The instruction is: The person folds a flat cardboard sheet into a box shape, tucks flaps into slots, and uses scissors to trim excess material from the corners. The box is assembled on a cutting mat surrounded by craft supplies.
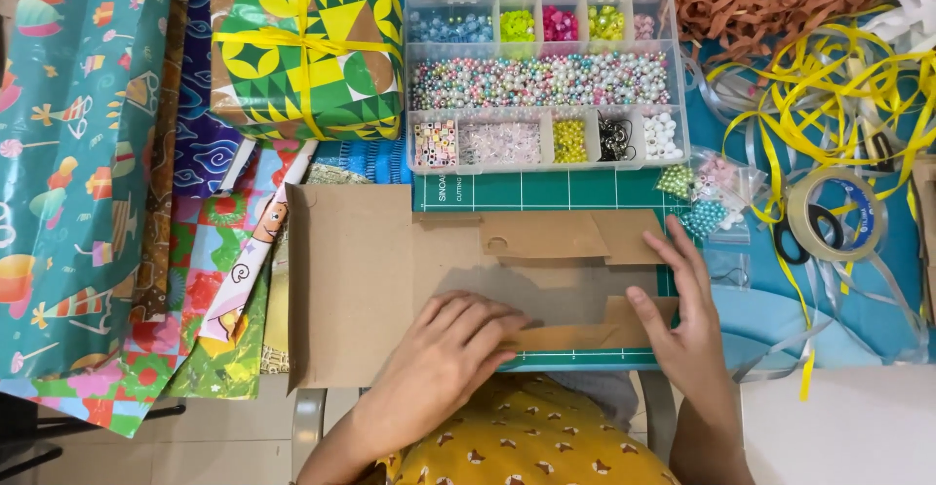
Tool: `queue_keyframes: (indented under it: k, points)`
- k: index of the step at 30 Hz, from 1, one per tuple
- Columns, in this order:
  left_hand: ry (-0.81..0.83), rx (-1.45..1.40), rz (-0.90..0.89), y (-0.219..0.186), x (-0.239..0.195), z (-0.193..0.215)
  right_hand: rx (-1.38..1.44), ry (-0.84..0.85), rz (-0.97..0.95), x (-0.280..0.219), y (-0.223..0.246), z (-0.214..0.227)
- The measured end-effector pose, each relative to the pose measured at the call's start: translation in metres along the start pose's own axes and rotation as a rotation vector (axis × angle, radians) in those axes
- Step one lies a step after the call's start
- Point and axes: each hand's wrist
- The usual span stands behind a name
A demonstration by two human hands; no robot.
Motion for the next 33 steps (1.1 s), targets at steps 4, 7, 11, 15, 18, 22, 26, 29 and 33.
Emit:
queue_keyframes:
  k: [4, 7, 11, 15, 18, 22, 26, 29, 33]
  points:
    - [0.105, -0.177, -0.154, 0.0, -0.002, 0.0, 0.034, 0.018, 0.018, 0.0, 0.004, 0.002]
    - [0.165, -0.201, -0.168, 0.001, -0.004, -0.012, 0.155, 0.026, 0.079, -0.002, 0.012, 0.001]
    - [0.185, -0.109, -0.166, 0.005, -0.003, -0.018, 0.275, 0.038, 0.081, -0.013, 0.012, 0.0]
    - [0.177, -0.052, -0.168, 0.007, -0.003, -0.021, 0.262, 0.037, 0.192, -0.021, 0.008, 0.001]
    - [0.168, -0.011, -0.178, 0.008, -0.002, -0.022, 0.276, 0.06, 0.268, -0.028, 0.007, 0.001]
    - [0.179, 0.063, -0.214, 0.008, -0.001, -0.02, 0.357, 0.038, 0.332, -0.038, 0.004, -0.008]
    - [0.083, -0.055, -0.234, 0.006, 0.001, -0.016, 0.196, 0.008, 0.389, -0.039, -0.01, -0.021]
    - [0.052, -0.093, -0.23, -0.001, 0.002, -0.016, 0.188, 0.002, 0.376, -0.047, -0.024, -0.028]
    - [-0.071, -0.161, -0.264, -0.009, 0.007, -0.018, 0.228, -0.019, 0.466, -0.056, -0.035, -0.034]
Point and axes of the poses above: each hand's wrist, its own x-axis towards the middle knuckle, its own z-axis out of the back of the hand, y = z × x, and after that the axes turned 11 degrees about x, right-handed
